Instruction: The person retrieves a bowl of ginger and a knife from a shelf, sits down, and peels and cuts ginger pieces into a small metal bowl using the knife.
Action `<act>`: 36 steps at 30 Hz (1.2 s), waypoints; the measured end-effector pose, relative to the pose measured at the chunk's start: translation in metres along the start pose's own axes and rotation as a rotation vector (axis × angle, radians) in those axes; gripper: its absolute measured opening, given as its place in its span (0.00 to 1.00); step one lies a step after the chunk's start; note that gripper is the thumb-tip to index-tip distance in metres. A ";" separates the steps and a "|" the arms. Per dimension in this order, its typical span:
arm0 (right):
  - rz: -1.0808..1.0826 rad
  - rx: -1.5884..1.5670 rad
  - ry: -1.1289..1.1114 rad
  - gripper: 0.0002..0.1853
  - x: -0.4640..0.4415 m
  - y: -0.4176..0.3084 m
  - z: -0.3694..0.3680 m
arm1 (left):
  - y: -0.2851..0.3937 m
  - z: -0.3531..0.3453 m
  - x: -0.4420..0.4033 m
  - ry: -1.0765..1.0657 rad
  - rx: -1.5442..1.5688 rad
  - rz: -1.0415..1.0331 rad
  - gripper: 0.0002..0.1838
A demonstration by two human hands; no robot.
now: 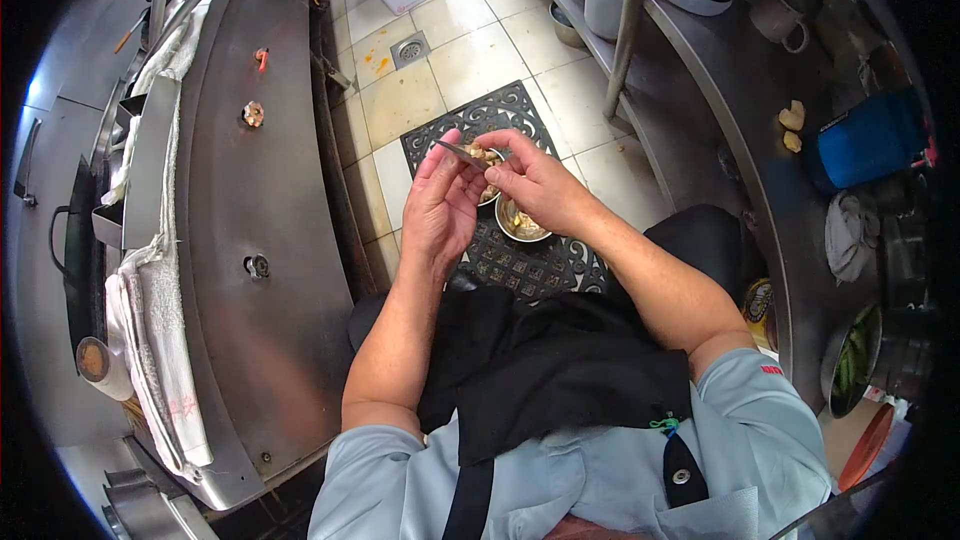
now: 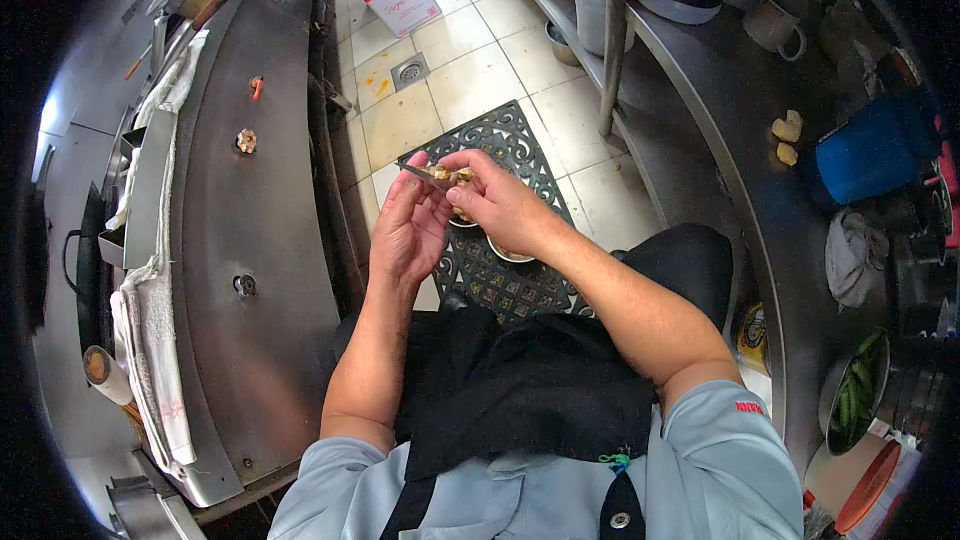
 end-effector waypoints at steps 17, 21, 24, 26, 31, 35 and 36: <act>0.001 -0.129 -0.077 0.18 -0.004 0.005 -0.001 | 0.004 0.011 0.000 0.032 0.046 0.033 0.15; -0.034 -0.145 -0.047 0.16 -0.003 0.006 -0.003 | -0.005 0.010 0.000 0.042 -0.001 -0.109 0.15; -0.108 -0.191 -0.003 0.17 -0.002 0.008 -0.006 | -0.017 0.006 0.000 0.066 -0.061 -0.259 0.15; -0.127 -0.143 -0.023 0.17 -0.001 0.004 -0.005 | -0.019 0.004 0.001 0.073 -0.130 -0.339 0.14; -0.048 -0.154 -0.052 0.16 -0.003 0.005 0.000 | -0.007 0.009 -0.001 0.044 0.058 0.011 0.12; -0.221 -0.084 0.046 0.15 -0.003 0.012 -0.006 | -0.025 0.007 0.000 0.070 -0.227 -0.349 0.14; -0.243 -0.211 0.069 0.15 -0.004 0.019 -0.009 | -0.032 0.008 0.000 0.067 -0.257 -0.373 0.16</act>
Point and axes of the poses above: each hand's wrist, its own x-axis away from the middle knuckle, its own z-axis out of the back of the hand, y = z × x, the point moved 3 cm from there along -x, towards the middle knuckle, and after that the axes turned 9 degrees about x, right-handed, at the moved point
